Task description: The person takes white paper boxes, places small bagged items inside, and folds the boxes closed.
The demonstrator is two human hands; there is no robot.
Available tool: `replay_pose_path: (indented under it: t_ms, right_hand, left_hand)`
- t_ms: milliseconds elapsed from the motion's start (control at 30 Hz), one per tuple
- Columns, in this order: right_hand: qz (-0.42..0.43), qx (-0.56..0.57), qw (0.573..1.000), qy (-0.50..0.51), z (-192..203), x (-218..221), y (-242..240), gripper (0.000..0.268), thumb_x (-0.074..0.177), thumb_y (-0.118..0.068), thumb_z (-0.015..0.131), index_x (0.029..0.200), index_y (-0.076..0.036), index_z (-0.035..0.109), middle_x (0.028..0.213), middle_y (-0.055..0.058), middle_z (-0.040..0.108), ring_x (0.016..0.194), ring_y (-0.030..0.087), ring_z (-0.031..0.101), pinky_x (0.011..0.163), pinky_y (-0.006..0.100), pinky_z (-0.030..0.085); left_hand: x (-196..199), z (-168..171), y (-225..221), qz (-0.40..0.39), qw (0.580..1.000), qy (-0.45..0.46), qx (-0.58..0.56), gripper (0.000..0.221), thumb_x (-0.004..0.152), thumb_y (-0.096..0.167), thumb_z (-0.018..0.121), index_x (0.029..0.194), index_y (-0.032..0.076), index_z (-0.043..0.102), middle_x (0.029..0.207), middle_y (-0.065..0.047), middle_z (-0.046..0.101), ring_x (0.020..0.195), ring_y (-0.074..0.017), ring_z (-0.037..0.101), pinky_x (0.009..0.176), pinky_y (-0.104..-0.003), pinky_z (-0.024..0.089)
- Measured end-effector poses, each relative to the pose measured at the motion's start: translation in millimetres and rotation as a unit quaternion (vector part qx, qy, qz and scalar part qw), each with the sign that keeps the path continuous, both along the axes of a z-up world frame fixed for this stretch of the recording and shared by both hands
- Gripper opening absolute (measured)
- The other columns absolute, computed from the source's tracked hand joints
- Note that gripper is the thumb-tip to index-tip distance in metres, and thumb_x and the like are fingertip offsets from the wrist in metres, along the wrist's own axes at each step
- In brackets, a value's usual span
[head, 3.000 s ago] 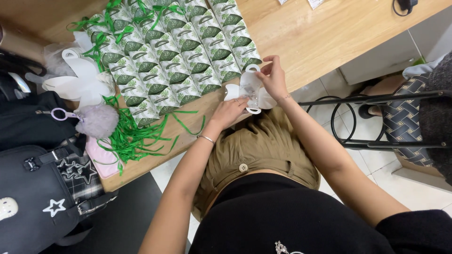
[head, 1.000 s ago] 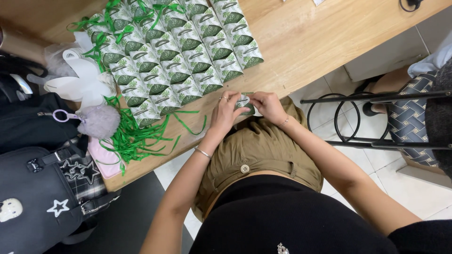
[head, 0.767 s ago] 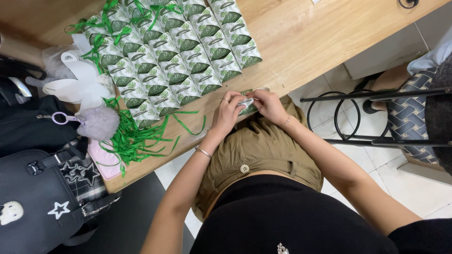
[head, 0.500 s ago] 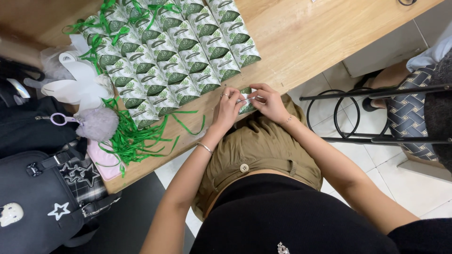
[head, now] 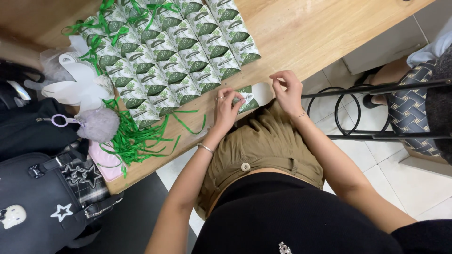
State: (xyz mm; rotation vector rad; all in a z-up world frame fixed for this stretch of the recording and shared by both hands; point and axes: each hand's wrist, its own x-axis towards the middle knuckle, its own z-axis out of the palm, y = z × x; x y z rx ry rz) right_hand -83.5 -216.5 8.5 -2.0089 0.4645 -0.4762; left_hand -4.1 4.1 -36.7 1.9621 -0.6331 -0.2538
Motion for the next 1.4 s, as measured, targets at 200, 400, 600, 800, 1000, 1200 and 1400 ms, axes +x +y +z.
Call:
replay_pose_path:
  t_ms: [200, 400, 600, 800, 1000, 1200, 1400]
  right_hand:
    - [0.086, 0.164, 0.975, 0.122, -8, -5, 0, 0.051, 0.087, -0.005, 0.079, 0.134, -0.004, 0.058, 0.124, 0.01, 0.063, 0.11, 0.016, 0.066, 0.086, 0.031, 0.058]
    - [0.152, 0.106, 0.975, 0.126, 10, -2, 21, 0.045, 0.086, -0.001, 0.073, 0.13, -0.007, 0.068, 0.12, 0.01, 0.07, 0.11, 0.019, 0.071, 0.089, 0.032, 0.063]
    - [0.187, 0.014, 0.976, 0.108, 28, 8, 31, 0.042, 0.081, -0.007, 0.083, 0.122, -0.008, 0.072, 0.116, 0.008, 0.067, 0.099, 0.019, 0.069, 0.08, 0.031, 0.064]
    - [0.217, -0.02, 0.973, 0.072, 9, 10, 29, 0.031, 0.082, -0.011, 0.085, 0.112, -0.01, 0.077, 0.114, 0.01, 0.065, 0.095, 0.022, 0.068, 0.076, 0.032, 0.061]
    - [0.235, -0.131, 0.963, 0.031, 14, 16, 38, 0.017, 0.083, -0.01, 0.083, 0.099, -0.015, 0.08, 0.113, 0.011, 0.062, 0.101, 0.027, 0.065, 0.084, 0.038, 0.055]
    - [0.257, -0.213, 0.941, 0.05, 19, 27, 44, 0.015, 0.079, -0.013, 0.082, 0.093, -0.019, 0.079, 0.11, 0.008, 0.059, 0.107, 0.029, 0.059, 0.085, 0.041, 0.053]
    - [0.275, -0.283, 0.918, 0.052, 31, 24, 54, 0.016, 0.083, -0.012, 0.077, 0.097, -0.018, 0.075, 0.112, 0.008, 0.057, 0.108, 0.031, 0.059, 0.078, 0.041, 0.053]
  left_hand:
    - [0, -2, -4, 0.002, 1.0, -0.012, 0.011, 0.019, 0.091, 0.023, 0.079, 0.102, 0.011, 0.069, 0.124, -0.017, 0.056, 0.117, -0.0378, 0.058, 0.096, -0.045, 0.047]
    - [-2, 3, -6, 0.016, 1.0, 0.001, 0.015, 0.017, 0.088, 0.021, 0.079, 0.1, 0.012, 0.07, 0.124, -0.015, 0.057, 0.117, -0.0369, 0.055, 0.097, -0.045, 0.046]
    - [-1, -8, -9, 0.013, 0.999, -0.027, 0.018, 0.02, 0.085, 0.016, 0.08, 0.102, 0.012, 0.071, 0.121, -0.014, 0.058, 0.118, -0.0369, 0.054, 0.098, -0.045, 0.045]
    - [-2, -6, -6, 0.014, 1.0, -0.019, 0.019, 0.025, 0.083, 0.011, 0.079, 0.105, 0.013, 0.068, 0.124, -0.014, 0.058, 0.117, -0.0378, 0.054, 0.098, -0.046, 0.045]
    - [-3, 2, -6, -0.003, 0.999, -0.013, 0.033, 0.05, 0.071, 0.015, 0.089, 0.111, 0.008, 0.06, 0.124, -0.017, 0.051, 0.121, -0.0398, 0.051, 0.101, -0.049, 0.045]
    - [-4, 17, 10, -0.028, 0.999, 0.022, -0.007, 0.091, 0.067, 0.021, 0.093, 0.139, 0.006, 0.04, 0.137, -0.021, 0.043, 0.13, -0.0425, 0.047, 0.108, -0.049, 0.044]
    - [-4, 13, 30, -0.024, 0.998, 0.036, 0.035, 0.081, 0.074, 0.027, 0.093, 0.136, 0.006, 0.045, 0.133, -0.021, 0.046, 0.126, -0.0406, 0.051, 0.104, -0.048, 0.045]
